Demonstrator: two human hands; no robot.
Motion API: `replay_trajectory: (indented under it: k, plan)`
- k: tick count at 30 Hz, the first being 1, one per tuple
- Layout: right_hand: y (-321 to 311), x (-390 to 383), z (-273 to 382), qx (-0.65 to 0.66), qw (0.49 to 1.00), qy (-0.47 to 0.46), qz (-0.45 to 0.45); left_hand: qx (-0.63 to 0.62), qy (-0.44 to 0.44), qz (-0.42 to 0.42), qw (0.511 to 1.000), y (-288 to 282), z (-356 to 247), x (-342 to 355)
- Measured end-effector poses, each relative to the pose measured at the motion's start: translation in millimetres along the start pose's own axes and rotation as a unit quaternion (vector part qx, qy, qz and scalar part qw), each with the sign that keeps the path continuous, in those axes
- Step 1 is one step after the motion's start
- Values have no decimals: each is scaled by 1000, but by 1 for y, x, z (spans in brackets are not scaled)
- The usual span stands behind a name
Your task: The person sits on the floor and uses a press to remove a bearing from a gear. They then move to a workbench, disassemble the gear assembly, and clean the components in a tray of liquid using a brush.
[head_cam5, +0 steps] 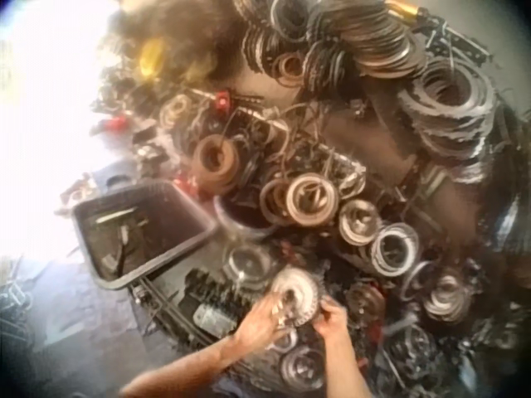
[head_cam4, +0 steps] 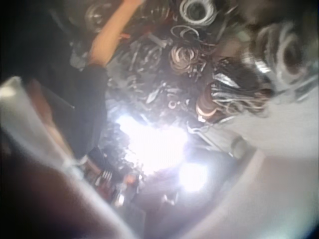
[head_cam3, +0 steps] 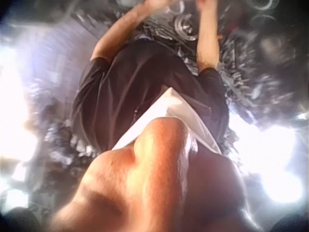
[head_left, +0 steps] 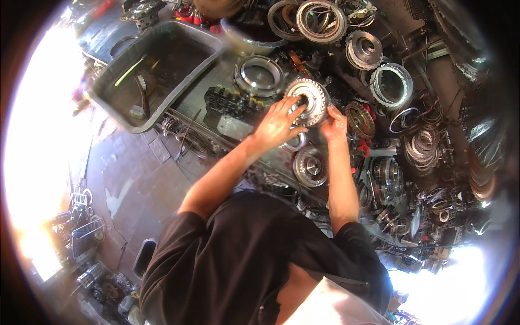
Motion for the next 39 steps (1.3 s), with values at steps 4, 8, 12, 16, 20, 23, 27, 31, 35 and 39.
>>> replay_trajectory:
  k: [4,8,12,16,20,23,27,31,35,39]
  plan:
    - [9,-9,13,-29,997,-31,69,109,36,25,993,-14,-8,12]
    - [17,-14,24,-86,991,-28,98,147,55,32,987,-20,-15,21]
    - [17,-17,30,-94,989,-33,105,217,93,100,966,-28,-10,28]
    - [17,-21,31,-85,990,-33,110,235,119,109,958,-34,-6,33]
    - [20,-24,32,-69,989,-40,128,243,144,100,954,-34,-6,30]
    - [25,-25,33,-65,989,-45,128,231,169,72,956,-36,-5,26]
    - [30,-25,35,-94,987,-52,122,201,134,72,968,-34,-1,26]
    - [33,-16,35,-133,987,-32,79,191,103,75,973,-29,3,28]
    - [32,6,27,-220,975,0,14,109,68,29,991,-28,14,17]
    - [19,31,0,-325,944,59,-27,85,-39,-61,994,-31,27,-24]
Point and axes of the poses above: each hand's wrist, its own x-axis towards the middle knuckle, its own y-axis out of the palm, z = x × y, the point moved 2 cm from there along x, towards the middle knuckle, and after that the axes turned 13 degrees about z, right-handed, at the moved point
